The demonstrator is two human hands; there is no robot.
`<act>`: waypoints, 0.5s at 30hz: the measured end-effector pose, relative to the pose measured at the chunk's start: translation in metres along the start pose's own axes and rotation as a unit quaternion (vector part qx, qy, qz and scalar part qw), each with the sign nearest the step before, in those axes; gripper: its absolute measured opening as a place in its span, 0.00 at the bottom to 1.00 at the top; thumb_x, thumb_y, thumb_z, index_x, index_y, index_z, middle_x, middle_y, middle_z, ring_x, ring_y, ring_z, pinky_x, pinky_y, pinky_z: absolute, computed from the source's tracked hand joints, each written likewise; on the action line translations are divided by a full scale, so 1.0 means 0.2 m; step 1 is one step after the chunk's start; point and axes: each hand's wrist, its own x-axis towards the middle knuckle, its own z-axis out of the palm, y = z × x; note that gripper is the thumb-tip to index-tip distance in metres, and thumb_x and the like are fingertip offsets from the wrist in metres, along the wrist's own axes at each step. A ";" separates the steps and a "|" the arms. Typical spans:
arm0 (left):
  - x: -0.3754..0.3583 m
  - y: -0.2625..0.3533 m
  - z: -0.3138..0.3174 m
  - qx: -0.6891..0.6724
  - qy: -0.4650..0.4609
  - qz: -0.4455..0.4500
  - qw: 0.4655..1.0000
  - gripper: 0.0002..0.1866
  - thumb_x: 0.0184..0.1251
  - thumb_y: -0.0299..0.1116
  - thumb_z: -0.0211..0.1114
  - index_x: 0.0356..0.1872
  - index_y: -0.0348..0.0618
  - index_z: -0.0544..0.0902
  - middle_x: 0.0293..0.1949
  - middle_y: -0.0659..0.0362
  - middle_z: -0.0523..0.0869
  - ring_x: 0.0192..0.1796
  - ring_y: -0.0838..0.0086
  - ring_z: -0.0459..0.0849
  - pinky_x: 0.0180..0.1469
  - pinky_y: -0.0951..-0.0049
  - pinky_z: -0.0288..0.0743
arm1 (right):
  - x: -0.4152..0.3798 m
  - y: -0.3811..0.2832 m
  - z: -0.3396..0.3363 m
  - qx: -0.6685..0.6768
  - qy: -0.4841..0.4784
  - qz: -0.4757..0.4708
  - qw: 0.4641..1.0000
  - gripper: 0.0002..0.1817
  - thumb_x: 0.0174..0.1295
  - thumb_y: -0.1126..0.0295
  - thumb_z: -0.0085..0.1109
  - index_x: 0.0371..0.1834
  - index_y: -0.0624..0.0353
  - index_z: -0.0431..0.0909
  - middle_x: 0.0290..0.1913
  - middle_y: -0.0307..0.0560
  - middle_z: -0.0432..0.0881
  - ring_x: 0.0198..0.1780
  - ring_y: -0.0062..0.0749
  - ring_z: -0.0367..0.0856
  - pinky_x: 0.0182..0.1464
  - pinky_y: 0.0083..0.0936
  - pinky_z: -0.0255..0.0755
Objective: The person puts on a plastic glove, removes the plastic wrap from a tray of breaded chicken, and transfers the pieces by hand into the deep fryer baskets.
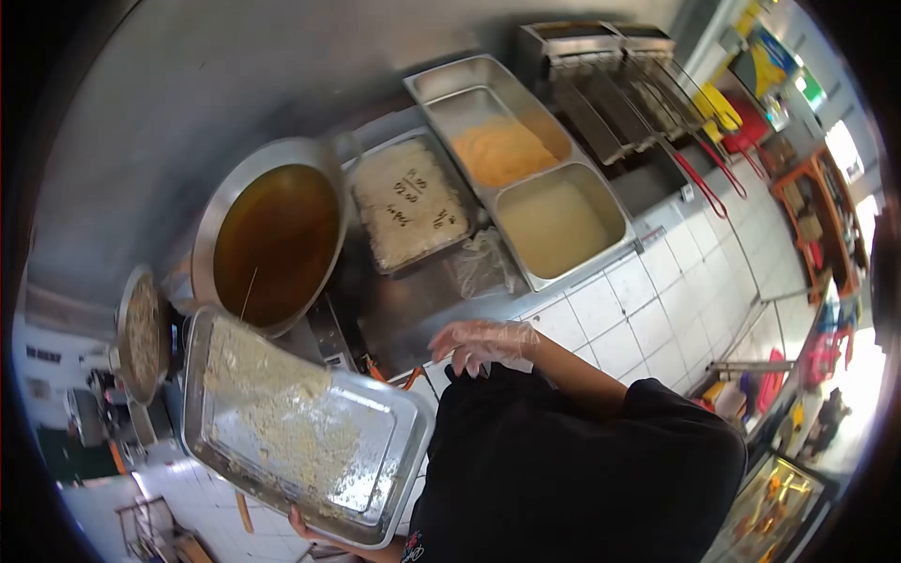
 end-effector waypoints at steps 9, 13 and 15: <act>0.02 -0.38 0.85 0.095 -0.345 -0.183 0.916 0.20 0.55 0.42 0.59 0.43 0.36 0.79 0.38 0.54 0.82 0.40 0.66 0.81 0.42 0.68 0.75 | -0.63 -0.08 -0.07 -0.018 0.265 -0.155 0.951 0.38 0.56 0.57 0.66 0.65 0.65 0.61 0.47 0.46 0.77 0.42 0.27 0.78 0.42 0.23 0.74; -0.17 -0.79 1.37 0.129 -0.416 -0.158 0.886 0.19 0.59 0.38 0.66 0.47 0.38 0.78 0.44 0.59 0.81 0.46 0.72 0.79 0.51 0.71 0.70 | -0.83 0.08 -0.53 0.004 0.443 -0.269 0.855 0.26 0.55 0.71 0.56 0.59 0.63 0.66 0.39 0.44 0.77 0.36 0.26 0.76 0.41 0.24 0.74; -0.27 -0.95 1.56 0.205 -0.492 -0.104 0.840 0.18 0.62 0.40 0.65 0.47 0.38 0.77 0.43 0.58 0.81 0.46 0.72 0.78 0.50 0.71 0.68 | -0.94 0.02 -0.58 -0.118 0.503 -0.296 0.803 0.14 0.53 0.71 0.52 0.41 0.67 0.72 0.32 0.43 0.74 0.32 0.27 0.75 0.34 0.29 0.76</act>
